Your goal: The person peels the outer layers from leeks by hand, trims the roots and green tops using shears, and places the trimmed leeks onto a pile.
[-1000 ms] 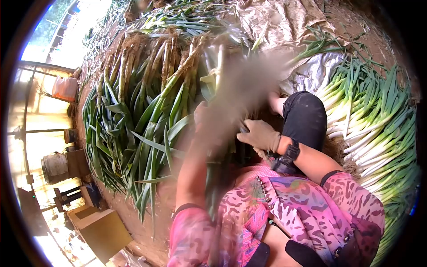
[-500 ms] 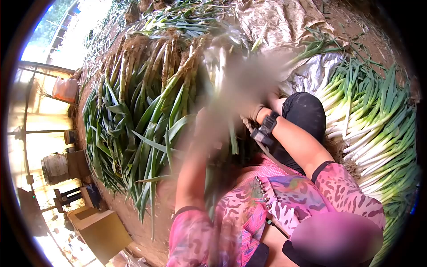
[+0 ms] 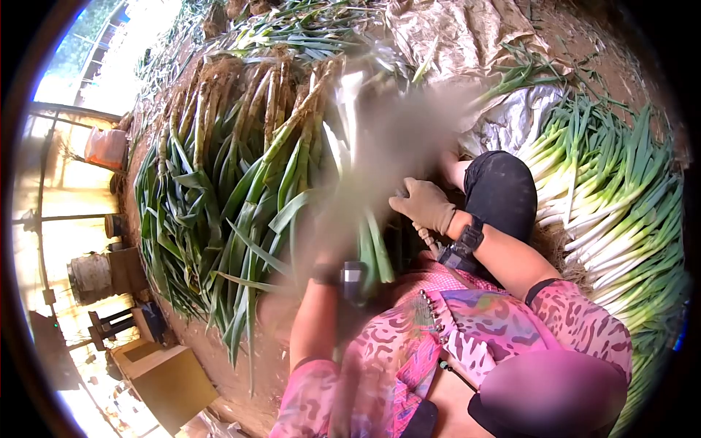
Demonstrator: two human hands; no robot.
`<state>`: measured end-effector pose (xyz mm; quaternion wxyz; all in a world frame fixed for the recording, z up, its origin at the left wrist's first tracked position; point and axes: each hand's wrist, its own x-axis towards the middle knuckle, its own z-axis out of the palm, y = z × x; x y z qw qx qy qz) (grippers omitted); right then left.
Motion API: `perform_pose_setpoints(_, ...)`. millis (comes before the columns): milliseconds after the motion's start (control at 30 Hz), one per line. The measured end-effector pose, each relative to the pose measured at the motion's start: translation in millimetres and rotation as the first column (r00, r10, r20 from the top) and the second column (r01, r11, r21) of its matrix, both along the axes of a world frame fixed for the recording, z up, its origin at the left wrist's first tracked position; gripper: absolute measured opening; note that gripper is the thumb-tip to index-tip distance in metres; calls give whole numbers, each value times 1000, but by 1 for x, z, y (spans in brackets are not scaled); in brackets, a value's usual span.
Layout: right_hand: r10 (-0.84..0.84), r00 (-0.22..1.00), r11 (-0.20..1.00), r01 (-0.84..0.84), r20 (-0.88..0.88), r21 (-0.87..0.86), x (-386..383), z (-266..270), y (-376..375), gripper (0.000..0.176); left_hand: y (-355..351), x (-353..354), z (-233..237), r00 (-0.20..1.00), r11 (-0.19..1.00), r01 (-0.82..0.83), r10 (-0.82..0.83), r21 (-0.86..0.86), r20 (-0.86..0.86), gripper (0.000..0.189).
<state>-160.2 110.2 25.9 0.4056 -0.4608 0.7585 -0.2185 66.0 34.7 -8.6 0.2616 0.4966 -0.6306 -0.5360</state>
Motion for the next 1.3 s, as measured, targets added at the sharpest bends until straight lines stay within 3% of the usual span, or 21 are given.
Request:
perform_pose_setpoints(100, 80, 997, 996, -80, -24, -24, 2, -5, -11, 48, -7, 16, -58, 967, 973, -154, 113, 171, 229, 42)
perform_pose_setpoints(133, 88, 996, 995, -88, -22, -36, 2, -6, -16, 48, -4, 14, -63, 975, 959, -193, 162, 208, 155, 42)
perform_pose_setpoints(233, 152, 984, 986, -158, -94, -59, -9, -37, -56, 50, 3, 3, -44, 980, 998, -64, 59, 22, 189, 45)
perform_pose_setpoints(300, 202, 978, 979, -203, 53, 20, -19, -15, -71, 49, -1, 1, -47, 940, 981, -155, 109, 121, 323, 47)
perform_pose_setpoints(367, 187, 969, 975, -204, 163, 93, -25, 28, -78, 48, -3, 1, -53, 949, 979, -162, 118, 127, 293, 49)
perform_pose_setpoints(433, 9, 987, 980, -39, 158, 193, -26, 31, -103, 44, 4, -1, -44, 957, 992, -105, 84, 64, 279, 50)
perform_pose_setpoints(533, 74, 978, 987, -101, 196, 128, -34, 33, -104, 44, 10, -7, -30, 952, 997, -77, 72, 7, 296, 50)
perform_pose_setpoints(567, 127, 990, 991, -129, 64, 20, -26, 11, -114, 44, 10, -10, -27, 951, 996, -93, 84, 16, 296, 49)
perform_pose_setpoints(633, 11, 966, 997, -29, 258, 69, -31, -13, -112, 46, 12, -15, -20, 957, 992, -123, 109, 37, 269, 48)
perform_pose_setpoints(767, 1, 902, 989, -64, 431, 132, -35, -57, -105, 47, 7, -5, -52, 982, 991, -112, 122, -72, 143, 44)
perform_pose_setpoints(833, 92, 912, 989, -130, 400, 68, -22, -51, -71, 48, 2, -1, -49, 962, 943, -263, 238, 205, 136, 42)
perform_pose_setpoints(900, 171, 914, 979, -200, 368, 41, -9, -30, -38, 49, 3, -1, -40, 978, 953, -210, 208, 219, 31, 43)
perform_pose_setpoints(933, 185, 913, 976, -214, 363, 39, -6, -23, -26, 49, -4, 9, -49, 966, 905, -257, 239, 338, 93, 44)
perform_pose_setpoints(967, 195, 911, 975, -220, 364, 27, -6, -20, -16, 48, -6, 12, -45, 966, 938, -227, 184, 261, 180, 44)
perform_pose_setpoints(1033, 186, 942, 981, -193, 281, -4, -12, -19, -11, 45, -5, 11, -18, 994, 999, -30, 33, -39, 100, 43)
perform_pose_setpoints(1133, 121, 950, 992, -123, 287, -9, -14, -2, -8, 41, -44, 4, 8, 843, 945, -72, 229, -319, 487, 37)
perform_pose_setpoints(1167, 86, 947, 995, -97, 310, 22, -13, 7, -6, 41, -45, -11, 67, 804, 951, -114, 258, -287, 536, 34)
perform_pose_setpoints(1200, 50, 943, 996, -71, 330, 53, -13, 12, -5, 41, -83, 7, 43, 787, 883, -94, 349, -460, 509, 32)
perform_pose_setpoints(1233, 64, 950, 995, -83, 306, 50, -13, 12, -5, 41, -110, 19, 46, 808, 877, -94, 344, -471, 479, 38)
perform_pose_setpoints(1267, 76, 956, 994, -93, 282, 48, -13, 10, -5, 40, -133, 27, 45, 694, 771, -50, 484, -635, 533, 42)
perform_pose_setpoints(1300, 87, 962, 994, -102, 259, 46, -14, 8, -6, 39, -150, 37, 52, 552, 775, 98, 479, -624, 683, 49)
